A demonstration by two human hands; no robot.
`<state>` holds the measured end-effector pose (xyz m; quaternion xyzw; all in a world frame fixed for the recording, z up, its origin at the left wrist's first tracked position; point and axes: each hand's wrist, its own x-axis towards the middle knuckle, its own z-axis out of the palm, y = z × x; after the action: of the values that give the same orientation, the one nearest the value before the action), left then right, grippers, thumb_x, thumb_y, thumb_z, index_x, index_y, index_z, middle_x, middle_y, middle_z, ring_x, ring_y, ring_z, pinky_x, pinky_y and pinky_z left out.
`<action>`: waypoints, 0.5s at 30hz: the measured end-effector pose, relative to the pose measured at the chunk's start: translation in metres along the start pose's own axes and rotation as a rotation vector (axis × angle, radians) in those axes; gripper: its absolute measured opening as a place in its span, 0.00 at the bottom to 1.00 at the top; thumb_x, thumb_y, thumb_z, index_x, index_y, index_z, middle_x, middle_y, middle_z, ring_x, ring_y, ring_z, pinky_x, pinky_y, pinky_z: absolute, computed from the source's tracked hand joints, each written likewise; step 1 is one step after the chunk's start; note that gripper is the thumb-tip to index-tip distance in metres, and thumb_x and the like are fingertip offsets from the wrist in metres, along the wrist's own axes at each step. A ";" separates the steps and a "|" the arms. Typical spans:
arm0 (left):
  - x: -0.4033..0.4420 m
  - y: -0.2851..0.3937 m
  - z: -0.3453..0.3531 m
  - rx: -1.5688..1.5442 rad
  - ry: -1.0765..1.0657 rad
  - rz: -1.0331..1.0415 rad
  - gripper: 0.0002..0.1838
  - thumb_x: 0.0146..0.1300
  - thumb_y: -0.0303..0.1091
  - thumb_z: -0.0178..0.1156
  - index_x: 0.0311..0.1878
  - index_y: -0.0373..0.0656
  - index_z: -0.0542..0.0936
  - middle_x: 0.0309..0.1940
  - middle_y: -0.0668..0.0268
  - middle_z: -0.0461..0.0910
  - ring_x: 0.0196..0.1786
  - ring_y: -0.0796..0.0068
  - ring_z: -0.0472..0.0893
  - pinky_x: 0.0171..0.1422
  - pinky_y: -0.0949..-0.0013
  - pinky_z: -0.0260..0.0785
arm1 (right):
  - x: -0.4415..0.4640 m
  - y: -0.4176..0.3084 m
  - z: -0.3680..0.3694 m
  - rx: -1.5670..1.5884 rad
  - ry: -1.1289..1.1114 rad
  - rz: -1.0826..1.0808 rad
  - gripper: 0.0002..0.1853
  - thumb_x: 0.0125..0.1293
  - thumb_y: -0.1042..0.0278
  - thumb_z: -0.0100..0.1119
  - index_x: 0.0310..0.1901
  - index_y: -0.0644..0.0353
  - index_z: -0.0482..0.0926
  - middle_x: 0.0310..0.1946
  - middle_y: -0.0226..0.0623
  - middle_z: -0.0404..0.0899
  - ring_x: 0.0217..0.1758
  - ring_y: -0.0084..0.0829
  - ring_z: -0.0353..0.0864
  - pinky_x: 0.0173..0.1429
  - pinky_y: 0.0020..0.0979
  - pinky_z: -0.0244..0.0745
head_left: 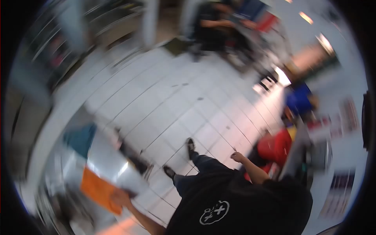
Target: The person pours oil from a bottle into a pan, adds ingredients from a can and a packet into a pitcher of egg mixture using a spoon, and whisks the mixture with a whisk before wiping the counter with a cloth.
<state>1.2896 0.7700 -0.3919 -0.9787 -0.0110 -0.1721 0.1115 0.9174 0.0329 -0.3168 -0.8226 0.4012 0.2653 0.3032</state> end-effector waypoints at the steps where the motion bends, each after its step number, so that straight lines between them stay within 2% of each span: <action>1: 0.018 -0.015 0.002 -0.222 -0.136 -0.004 0.19 0.71 0.47 0.53 0.48 0.38 0.79 0.42 0.53 0.80 0.45 0.55 0.80 0.45 0.56 0.74 | -0.010 0.009 0.022 -0.163 -0.204 0.059 0.25 0.59 0.49 0.58 0.48 0.62 0.86 0.51 0.53 0.83 0.56 0.48 0.81 0.62 0.43 0.73; 2: 0.034 -0.030 0.003 -0.439 -0.271 -0.038 0.21 0.73 0.46 0.51 0.53 0.36 0.79 0.45 0.52 0.82 0.44 0.53 0.81 0.47 0.57 0.75 | -0.019 0.022 0.054 -0.184 -0.200 0.249 0.25 0.60 0.48 0.57 0.49 0.61 0.85 0.52 0.53 0.82 0.58 0.48 0.80 0.62 0.43 0.73; 4: 0.088 0.007 -0.007 -0.553 -0.242 0.014 0.22 0.73 0.46 0.50 0.54 0.36 0.78 0.46 0.52 0.82 0.43 0.54 0.81 0.47 0.57 0.75 | -0.021 0.056 0.107 -0.057 -0.297 0.412 0.27 0.60 0.46 0.57 0.49 0.61 0.85 0.52 0.52 0.82 0.60 0.50 0.78 0.65 0.45 0.71; 5: 0.112 0.033 -0.010 -0.601 -0.194 0.054 0.22 0.73 0.46 0.50 0.55 0.36 0.78 0.46 0.52 0.81 0.43 0.55 0.81 0.46 0.57 0.75 | -0.048 0.042 0.108 0.048 -0.162 0.404 0.27 0.60 0.45 0.57 0.48 0.63 0.85 0.49 0.53 0.83 0.52 0.51 0.83 0.56 0.48 0.78; 6: 0.134 0.061 -0.010 -0.664 -0.153 0.104 0.22 0.73 0.47 0.49 0.55 0.36 0.77 0.46 0.52 0.81 0.43 0.55 0.81 0.46 0.57 0.75 | -0.084 0.002 0.087 0.165 -0.119 0.472 0.27 0.60 0.46 0.57 0.46 0.65 0.85 0.44 0.55 0.84 0.40 0.52 0.87 0.43 0.49 0.84; 7: 0.155 0.092 -0.018 -0.731 -0.131 0.162 0.22 0.73 0.47 0.49 0.56 0.36 0.77 0.47 0.53 0.81 0.43 0.56 0.81 0.46 0.56 0.75 | -0.086 0.006 0.105 0.195 -0.054 0.487 0.27 0.61 0.48 0.56 0.44 0.68 0.85 0.41 0.55 0.84 0.32 0.51 0.87 0.33 0.48 0.85; 9: 0.185 0.164 -0.042 -0.858 -0.122 0.293 0.23 0.74 0.47 0.48 0.57 0.37 0.76 0.47 0.53 0.81 0.43 0.56 0.81 0.45 0.56 0.74 | -0.103 -0.002 0.116 0.368 0.034 0.494 0.23 0.60 0.51 0.56 0.45 0.64 0.85 0.39 0.52 0.85 0.36 0.47 0.87 0.38 0.46 0.84; 10: 0.194 0.195 -0.055 -0.919 -0.142 0.350 0.23 0.74 0.48 0.48 0.57 0.37 0.76 0.47 0.53 0.81 0.42 0.57 0.81 0.45 0.56 0.74 | -0.109 -0.002 0.113 0.476 0.018 0.491 0.21 0.61 0.52 0.56 0.45 0.61 0.85 0.40 0.50 0.85 0.35 0.43 0.86 0.39 0.44 0.81; 11: 0.197 0.226 -0.069 -0.978 -0.173 0.411 0.23 0.74 0.48 0.47 0.58 0.37 0.75 0.48 0.53 0.81 0.42 0.57 0.81 0.45 0.56 0.74 | -0.121 -0.002 0.112 0.511 0.015 0.452 0.21 0.61 0.53 0.55 0.46 0.61 0.84 0.40 0.48 0.85 0.38 0.41 0.86 0.44 0.42 0.79; 12: 0.196 0.254 -0.083 -1.030 -0.227 0.463 0.24 0.74 0.48 0.47 0.58 0.37 0.75 0.48 0.54 0.81 0.42 0.58 0.81 0.45 0.55 0.74 | -0.119 0.014 0.145 0.664 0.193 0.430 0.21 0.61 0.52 0.56 0.46 0.59 0.84 0.41 0.48 0.85 0.44 0.40 0.85 0.51 0.41 0.78; 14: 0.185 0.307 -0.111 -1.094 -0.362 0.548 0.24 0.75 0.49 0.46 0.59 0.37 0.74 0.48 0.54 0.81 0.42 0.59 0.81 0.44 0.55 0.73 | -0.149 0.011 0.153 0.833 0.328 0.401 0.21 0.61 0.50 0.57 0.46 0.58 0.85 0.43 0.48 0.85 0.51 0.41 0.84 0.56 0.40 0.76; 15: 0.178 0.335 -0.126 -1.119 -0.437 0.597 0.25 0.75 0.49 0.46 0.60 0.37 0.74 0.48 0.54 0.81 0.42 0.59 0.81 0.44 0.55 0.73 | -0.161 0.014 0.161 0.899 0.412 0.458 0.21 0.61 0.49 0.58 0.47 0.57 0.85 0.45 0.48 0.85 0.51 0.41 0.84 0.57 0.39 0.76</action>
<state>1.4347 0.4123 -0.2885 -0.8624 0.3286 0.0884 -0.3747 0.7886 0.2209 -0.3201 -0.5383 0.6953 -0.0396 0.4747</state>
